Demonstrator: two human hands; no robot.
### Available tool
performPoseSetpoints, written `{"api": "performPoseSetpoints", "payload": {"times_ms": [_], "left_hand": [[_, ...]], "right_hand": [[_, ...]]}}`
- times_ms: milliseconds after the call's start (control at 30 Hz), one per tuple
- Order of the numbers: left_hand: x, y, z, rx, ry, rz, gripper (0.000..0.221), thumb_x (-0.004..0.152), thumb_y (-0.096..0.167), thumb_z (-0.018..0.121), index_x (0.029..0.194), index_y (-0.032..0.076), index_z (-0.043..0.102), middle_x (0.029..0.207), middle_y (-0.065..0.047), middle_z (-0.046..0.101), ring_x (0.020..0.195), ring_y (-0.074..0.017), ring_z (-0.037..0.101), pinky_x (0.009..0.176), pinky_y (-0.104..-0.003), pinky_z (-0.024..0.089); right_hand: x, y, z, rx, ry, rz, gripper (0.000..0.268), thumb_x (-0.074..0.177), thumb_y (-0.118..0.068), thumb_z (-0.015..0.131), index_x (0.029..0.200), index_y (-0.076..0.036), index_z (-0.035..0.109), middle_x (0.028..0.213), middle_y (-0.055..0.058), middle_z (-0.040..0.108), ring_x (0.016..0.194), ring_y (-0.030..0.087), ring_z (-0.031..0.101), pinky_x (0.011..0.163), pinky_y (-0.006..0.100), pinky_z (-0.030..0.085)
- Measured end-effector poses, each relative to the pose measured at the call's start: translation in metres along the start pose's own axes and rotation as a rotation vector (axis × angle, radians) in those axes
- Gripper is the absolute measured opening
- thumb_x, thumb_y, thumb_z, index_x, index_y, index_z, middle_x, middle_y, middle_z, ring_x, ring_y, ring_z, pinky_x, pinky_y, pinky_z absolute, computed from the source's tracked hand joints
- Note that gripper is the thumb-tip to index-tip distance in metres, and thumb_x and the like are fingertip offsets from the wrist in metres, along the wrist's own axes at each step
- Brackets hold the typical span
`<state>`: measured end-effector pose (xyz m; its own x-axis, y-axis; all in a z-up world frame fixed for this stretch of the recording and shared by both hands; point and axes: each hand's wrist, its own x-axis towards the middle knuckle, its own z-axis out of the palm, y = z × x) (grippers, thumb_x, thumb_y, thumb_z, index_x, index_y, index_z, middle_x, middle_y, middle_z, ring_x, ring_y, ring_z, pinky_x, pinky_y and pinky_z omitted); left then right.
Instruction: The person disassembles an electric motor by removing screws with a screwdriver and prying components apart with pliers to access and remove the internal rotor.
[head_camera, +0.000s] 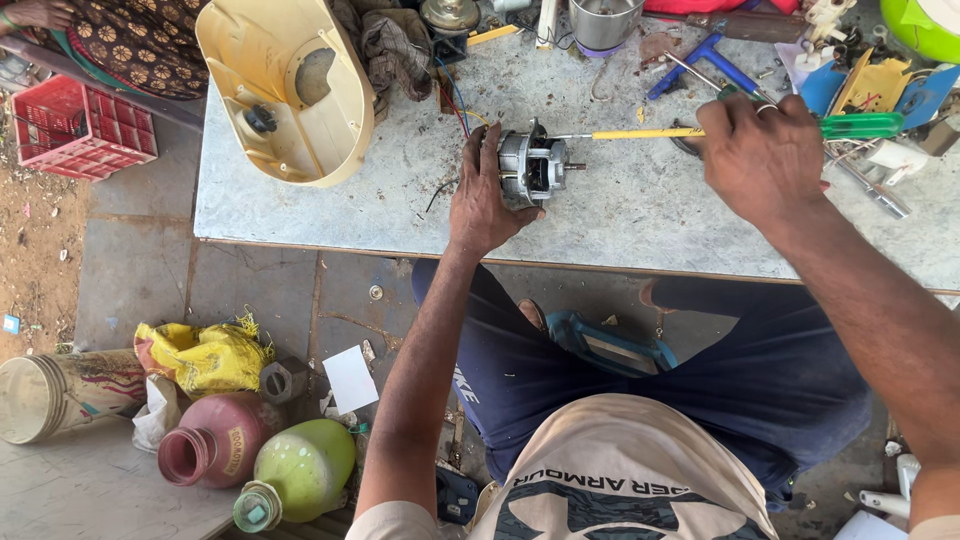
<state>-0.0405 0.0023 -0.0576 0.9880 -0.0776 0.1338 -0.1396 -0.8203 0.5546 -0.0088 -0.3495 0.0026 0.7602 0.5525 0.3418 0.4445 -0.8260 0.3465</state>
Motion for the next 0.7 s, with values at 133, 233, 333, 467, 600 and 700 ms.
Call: {"api": "performPoseSetpoints", "payload": {"times_ms": [133,233,333,467,600,700], "left_hand": [[-0.003,-0.001,0.0,-0.03,0.014,0.02,0.139,0.054,0.039,0.104,0.159,0.018,0.014,0.159,-0.024,0.024,0.145,-0.0463,0.037,0.108,-0.055,0.049],[-0.007,0.0,0.0,-0.061,0.039,0.043,0.137,0.056,0.038,0.104,0.159,0.02,0.017,0.161,-0.023,0.022,0.147,-0.0462,0.035,0.108,-0.056,0.05],[-0.011,0.002,0.001,-0.104,0.075,0.07,0.135,0.057,0.035,0.103,0.16,0.021,0.018,0.164,-0.022,0.021,0.148,-0.0465,0.034,0.11,-0.055,0.05],[-0.014,-0.001,0.004,-0.125,0.146,0.137,0.134,0.056,0.033,0.103,0.16,0.02,0.02,0.165,-0.022,0.019,0.15,-0.048,0.033,0.114,-0.056,0.048],[-0.015,-0.004,0.009,-0.109,0.155,0.131,0.131,0.057,0.034,0.103,0.16,0.02,0.023,0.165,-0.022,0.018,0.15,-0.0488,0.033,0.115,-0.056,0.047],[-0.017,-0.005,0.01,-0.091,0.165,0.134,0.131,0.057,0.034,0.103,0.16,0.02,0.023,0.165,-0.022,0.017,0.15,-0.0486,0.032,0.115,-0.056,0.045]], "right_hand": [[0.0,0.002,0.0,0.021,0.043,-0.047,0.018,0.107,-0.03,0.069,0.099,-0.014,0.068,0.086,0.005,0.064,0.071,0.015,0.064,0.084,0.038,0.047],[-0.001,-0.001,0.013,0.043,0.124,-0.047,0.01,0.109,-0.014,0.069,0.1,-0.014,0.065,0.098,0.003,0.062,0.079,0.015,0.065,0.087,0.037,0.045],[-0.005,0.001,0.028,0.013,0.189,-0.036,0.008,0.104,-0.008,0.068,0.101,-0.014,0.064,0.11,0.003,0.06,0.085,0.017,0.067,0.086,0.036,0.045],[-0.006,0.004,0.047,0.063,0.179,0.017,0.009,0.103,-0.006,0.067,0.1,-0.014,0.064,0.11,0.004,0.058,0.086,0.02,0.068,0.084,0.035,0.046],[-0.006,0.01,0.062,0.103,0.067,0.093,0.008,0.1,-0.011,0.073,0.098,-0.012,0.065,0.113,0.007,0.062,0.084,0.02,0.068,0.081,0.037,0.048],[0.0,0.008,0.062,0.036,0.034,0.087,0.013,0.098,-0.024,0.077,0.105,-0.015,0.072,0.114,0.008,0.065,0.088,0.019,0.067,0.086,0.038,0.052]]}}
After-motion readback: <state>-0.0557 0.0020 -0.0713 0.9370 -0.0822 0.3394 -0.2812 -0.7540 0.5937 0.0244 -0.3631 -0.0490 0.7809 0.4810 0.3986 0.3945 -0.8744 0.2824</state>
